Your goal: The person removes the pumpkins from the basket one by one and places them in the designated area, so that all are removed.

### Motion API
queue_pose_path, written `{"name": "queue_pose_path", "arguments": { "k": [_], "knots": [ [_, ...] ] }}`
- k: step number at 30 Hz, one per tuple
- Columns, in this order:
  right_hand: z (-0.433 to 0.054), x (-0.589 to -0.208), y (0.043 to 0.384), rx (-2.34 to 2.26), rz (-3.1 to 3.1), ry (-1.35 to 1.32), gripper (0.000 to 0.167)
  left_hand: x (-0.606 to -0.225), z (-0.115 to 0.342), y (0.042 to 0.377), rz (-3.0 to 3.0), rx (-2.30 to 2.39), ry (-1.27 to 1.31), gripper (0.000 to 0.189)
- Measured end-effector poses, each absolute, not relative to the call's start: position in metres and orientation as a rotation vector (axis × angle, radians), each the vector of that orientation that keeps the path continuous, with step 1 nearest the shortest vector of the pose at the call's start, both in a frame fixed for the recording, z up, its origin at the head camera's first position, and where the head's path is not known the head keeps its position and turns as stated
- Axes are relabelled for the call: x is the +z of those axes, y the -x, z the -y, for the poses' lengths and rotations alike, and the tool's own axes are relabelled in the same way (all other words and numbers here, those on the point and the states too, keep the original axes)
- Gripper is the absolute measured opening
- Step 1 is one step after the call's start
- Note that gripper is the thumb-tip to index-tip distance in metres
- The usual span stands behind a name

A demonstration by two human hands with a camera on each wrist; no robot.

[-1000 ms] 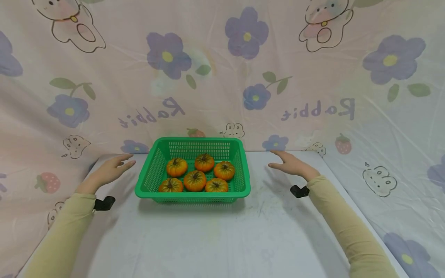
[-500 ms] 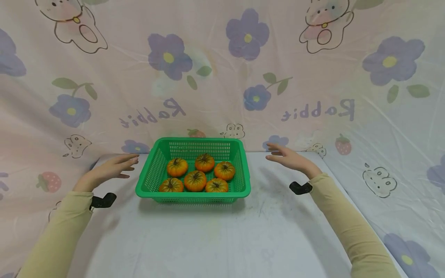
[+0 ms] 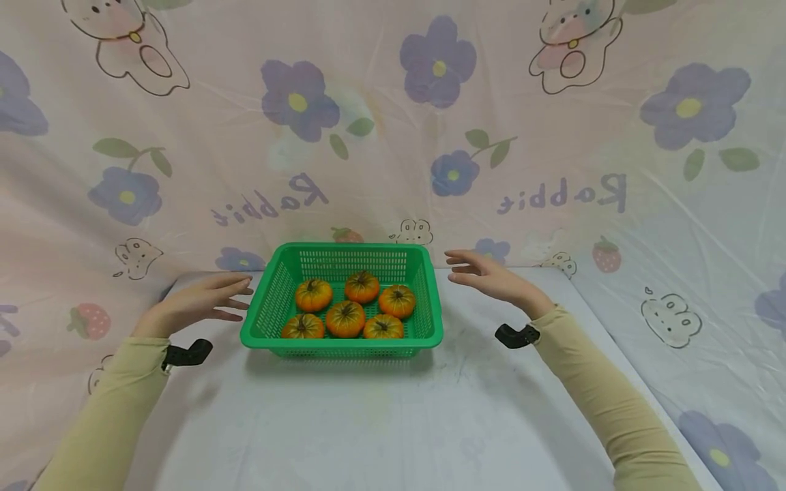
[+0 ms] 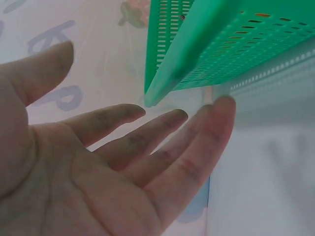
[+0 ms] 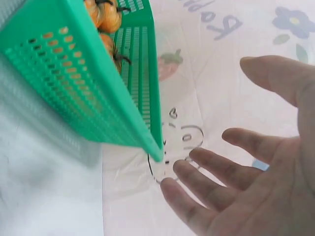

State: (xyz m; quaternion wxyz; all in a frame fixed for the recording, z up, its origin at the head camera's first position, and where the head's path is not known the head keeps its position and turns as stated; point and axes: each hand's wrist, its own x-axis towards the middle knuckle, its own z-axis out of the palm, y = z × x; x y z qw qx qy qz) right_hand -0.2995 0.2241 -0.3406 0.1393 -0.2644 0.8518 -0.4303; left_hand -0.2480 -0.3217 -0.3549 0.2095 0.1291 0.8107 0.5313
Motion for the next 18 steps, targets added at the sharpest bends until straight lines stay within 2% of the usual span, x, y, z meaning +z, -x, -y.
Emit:
{"name": "queue_pose_path", "arguments": {
  "k": [18],
  "knots": [
    [-0.184, -0.345, 0.300, -1.322, -2.338, 0.897, 0.063, -0.376, 0.313, 0.254, -2.390, 1.416, -0.352, 0.079]
  ]
}}
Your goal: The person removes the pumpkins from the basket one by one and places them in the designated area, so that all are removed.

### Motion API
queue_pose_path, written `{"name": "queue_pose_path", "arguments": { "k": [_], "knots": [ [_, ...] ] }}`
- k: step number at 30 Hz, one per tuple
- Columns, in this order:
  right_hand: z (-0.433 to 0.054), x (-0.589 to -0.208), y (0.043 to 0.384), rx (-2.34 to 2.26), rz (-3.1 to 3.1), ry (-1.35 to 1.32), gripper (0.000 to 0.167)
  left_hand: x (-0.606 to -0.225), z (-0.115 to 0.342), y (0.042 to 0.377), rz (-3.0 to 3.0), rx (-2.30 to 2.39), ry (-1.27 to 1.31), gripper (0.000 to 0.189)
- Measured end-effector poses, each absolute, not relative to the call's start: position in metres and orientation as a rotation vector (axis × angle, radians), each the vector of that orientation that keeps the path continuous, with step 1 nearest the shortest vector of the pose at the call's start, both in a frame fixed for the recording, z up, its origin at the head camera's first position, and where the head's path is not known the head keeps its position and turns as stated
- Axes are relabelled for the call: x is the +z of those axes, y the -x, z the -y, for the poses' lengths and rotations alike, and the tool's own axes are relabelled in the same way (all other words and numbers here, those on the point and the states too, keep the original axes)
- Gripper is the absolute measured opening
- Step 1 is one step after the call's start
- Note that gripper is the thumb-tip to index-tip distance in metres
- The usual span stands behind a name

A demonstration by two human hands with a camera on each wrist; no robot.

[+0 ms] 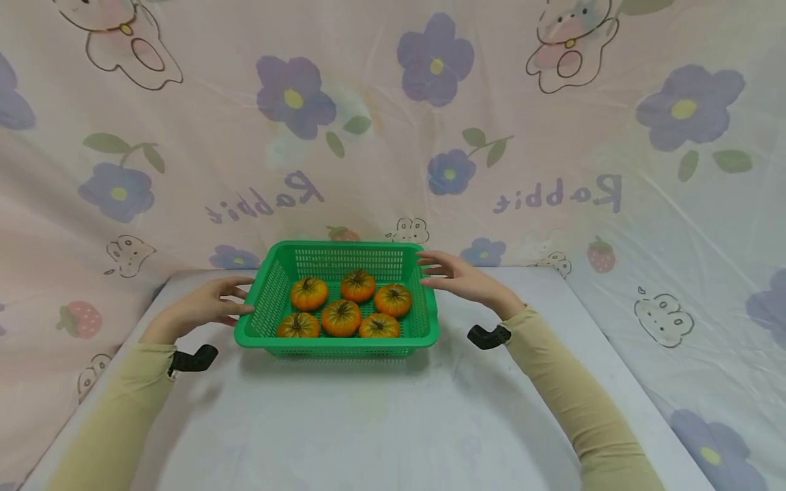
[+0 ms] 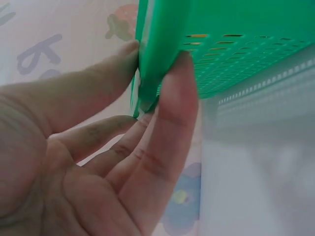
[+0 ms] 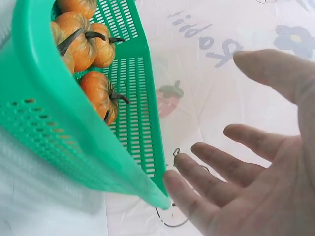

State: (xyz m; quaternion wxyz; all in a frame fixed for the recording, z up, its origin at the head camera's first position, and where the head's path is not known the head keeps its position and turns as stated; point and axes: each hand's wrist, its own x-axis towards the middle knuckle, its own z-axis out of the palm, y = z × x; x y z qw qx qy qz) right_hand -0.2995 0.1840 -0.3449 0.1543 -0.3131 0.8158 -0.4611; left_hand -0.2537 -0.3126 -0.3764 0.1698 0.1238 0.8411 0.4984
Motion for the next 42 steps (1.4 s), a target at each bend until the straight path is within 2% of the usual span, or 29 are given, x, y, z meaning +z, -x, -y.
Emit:
{"name": "queue_pose_path", "arguments": {
  "k": [18, 42],
  "knots": [
    [-0.152, -0.360, 0.319, -1.292, -2.267, 1.037, 0.073, -0.375, 0.309, 0.249, -2.422, 1.414, -0.329, 0.079],
    [-0.118, -0.361, 0.341, -0.966, -2.341, 0.996, 0.075, -0.372, 0.308, 0.253, -2.424, 1.372, -0.310, 0.078]
  ]
}}
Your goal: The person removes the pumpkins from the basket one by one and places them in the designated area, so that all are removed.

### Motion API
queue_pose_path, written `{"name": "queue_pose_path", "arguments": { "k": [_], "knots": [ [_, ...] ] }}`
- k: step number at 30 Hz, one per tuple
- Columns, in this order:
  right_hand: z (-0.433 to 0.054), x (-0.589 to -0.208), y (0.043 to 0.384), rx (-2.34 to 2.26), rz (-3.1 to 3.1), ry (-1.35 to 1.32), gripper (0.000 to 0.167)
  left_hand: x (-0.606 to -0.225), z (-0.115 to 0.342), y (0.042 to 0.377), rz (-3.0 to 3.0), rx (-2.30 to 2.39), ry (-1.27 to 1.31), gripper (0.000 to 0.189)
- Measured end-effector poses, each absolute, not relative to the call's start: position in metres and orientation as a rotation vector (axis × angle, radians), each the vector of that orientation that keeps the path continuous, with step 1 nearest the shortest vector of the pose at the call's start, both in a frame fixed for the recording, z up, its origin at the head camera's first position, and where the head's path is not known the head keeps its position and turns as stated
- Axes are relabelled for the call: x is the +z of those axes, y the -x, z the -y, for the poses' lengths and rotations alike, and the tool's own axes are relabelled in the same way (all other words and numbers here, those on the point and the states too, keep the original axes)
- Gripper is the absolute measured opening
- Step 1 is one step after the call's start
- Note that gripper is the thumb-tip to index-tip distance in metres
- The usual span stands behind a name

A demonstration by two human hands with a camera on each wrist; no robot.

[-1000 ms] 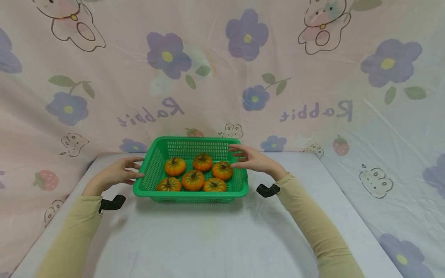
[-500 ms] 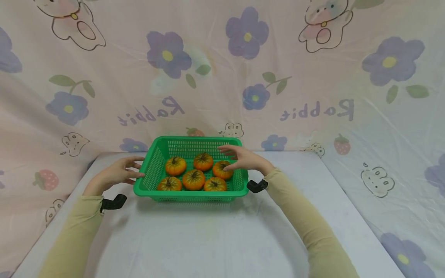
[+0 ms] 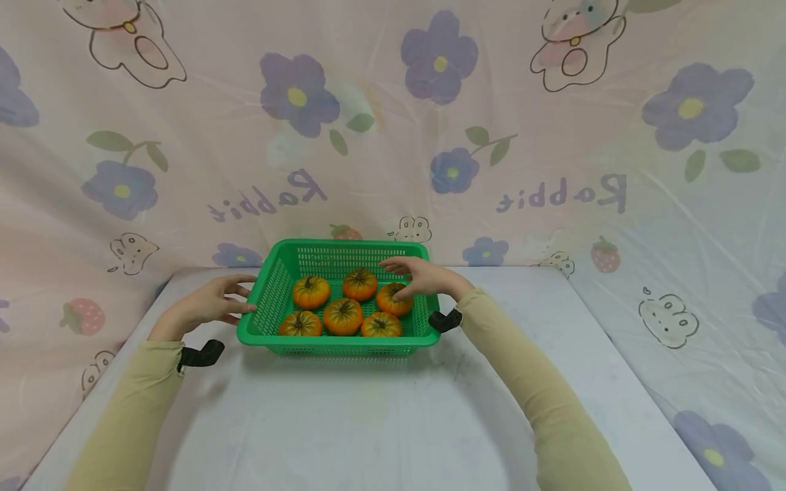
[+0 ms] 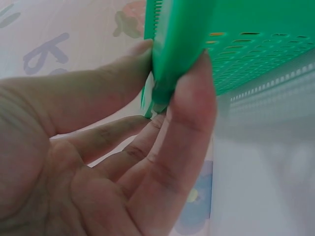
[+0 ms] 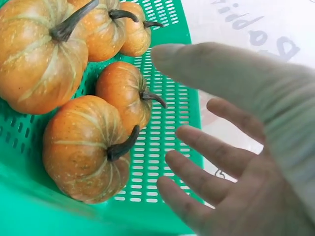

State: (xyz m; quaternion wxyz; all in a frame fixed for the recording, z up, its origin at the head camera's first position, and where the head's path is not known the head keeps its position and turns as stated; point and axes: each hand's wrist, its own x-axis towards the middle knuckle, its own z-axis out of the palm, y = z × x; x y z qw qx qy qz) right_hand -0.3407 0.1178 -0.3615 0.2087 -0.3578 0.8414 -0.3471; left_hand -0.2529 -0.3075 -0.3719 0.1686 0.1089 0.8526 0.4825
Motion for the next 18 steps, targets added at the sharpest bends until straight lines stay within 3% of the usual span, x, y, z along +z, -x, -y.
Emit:
{"name": "queue_pose_path", "arguments": {
  "k": [18],
  "knots": [
    [-0.103, -0.374, 0.346, -0.838, -2.349, 0.911, 0.073, -0.368, 0.306, 0.253, -2.409, 1.358, -0.298, 0.078]
  ]
}}
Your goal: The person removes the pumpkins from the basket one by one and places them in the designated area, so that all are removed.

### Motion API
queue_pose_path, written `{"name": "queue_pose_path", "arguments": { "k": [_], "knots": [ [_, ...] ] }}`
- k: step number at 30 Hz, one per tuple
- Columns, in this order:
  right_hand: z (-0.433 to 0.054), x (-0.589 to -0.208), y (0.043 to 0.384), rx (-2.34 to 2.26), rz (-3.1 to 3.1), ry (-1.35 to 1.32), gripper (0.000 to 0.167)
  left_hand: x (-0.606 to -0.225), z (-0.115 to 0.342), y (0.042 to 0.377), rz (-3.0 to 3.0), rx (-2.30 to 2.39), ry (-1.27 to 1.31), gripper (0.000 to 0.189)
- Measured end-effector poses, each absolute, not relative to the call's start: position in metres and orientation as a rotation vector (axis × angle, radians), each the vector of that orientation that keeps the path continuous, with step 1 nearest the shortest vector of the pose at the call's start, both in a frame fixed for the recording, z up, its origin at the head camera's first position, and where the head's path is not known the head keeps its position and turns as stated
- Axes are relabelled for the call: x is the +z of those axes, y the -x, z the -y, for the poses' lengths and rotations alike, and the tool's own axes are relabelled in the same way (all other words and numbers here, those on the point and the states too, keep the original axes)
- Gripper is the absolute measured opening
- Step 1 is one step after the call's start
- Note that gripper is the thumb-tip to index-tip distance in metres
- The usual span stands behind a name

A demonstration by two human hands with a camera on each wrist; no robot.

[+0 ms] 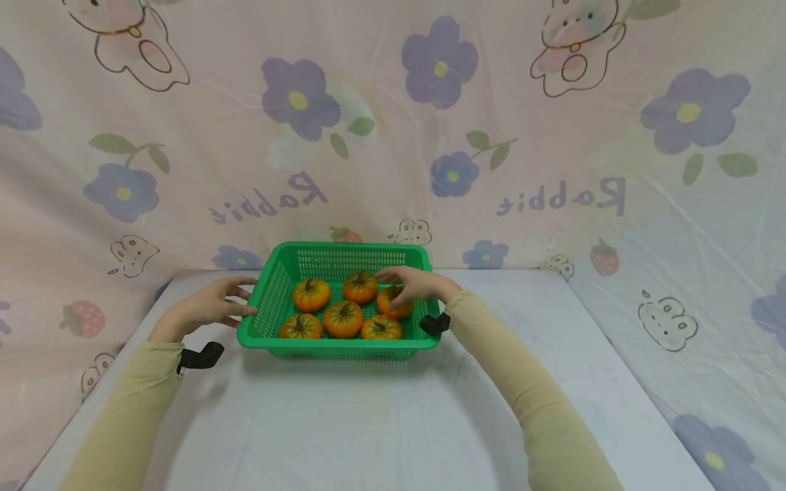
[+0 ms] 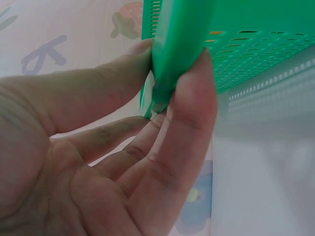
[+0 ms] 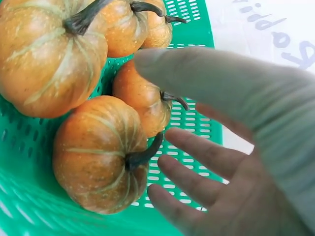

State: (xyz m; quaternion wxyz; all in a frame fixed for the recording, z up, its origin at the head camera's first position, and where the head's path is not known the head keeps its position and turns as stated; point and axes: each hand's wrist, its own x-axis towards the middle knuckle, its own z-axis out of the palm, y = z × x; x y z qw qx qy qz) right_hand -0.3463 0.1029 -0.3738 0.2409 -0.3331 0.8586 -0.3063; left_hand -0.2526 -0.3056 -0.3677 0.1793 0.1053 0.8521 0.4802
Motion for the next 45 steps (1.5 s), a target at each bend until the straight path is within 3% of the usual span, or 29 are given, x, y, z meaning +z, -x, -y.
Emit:
{"name": "queue_pose_path", "arguments": {
  "k": [45],
  "knots": [
    [-0.087, -0.375, 0.353, -0.506, -2.454, 0.658, 0.072, -0.369, 0.307, 0.253, -2.393, 1.380, -0.294, 0.079]
  ]
}}
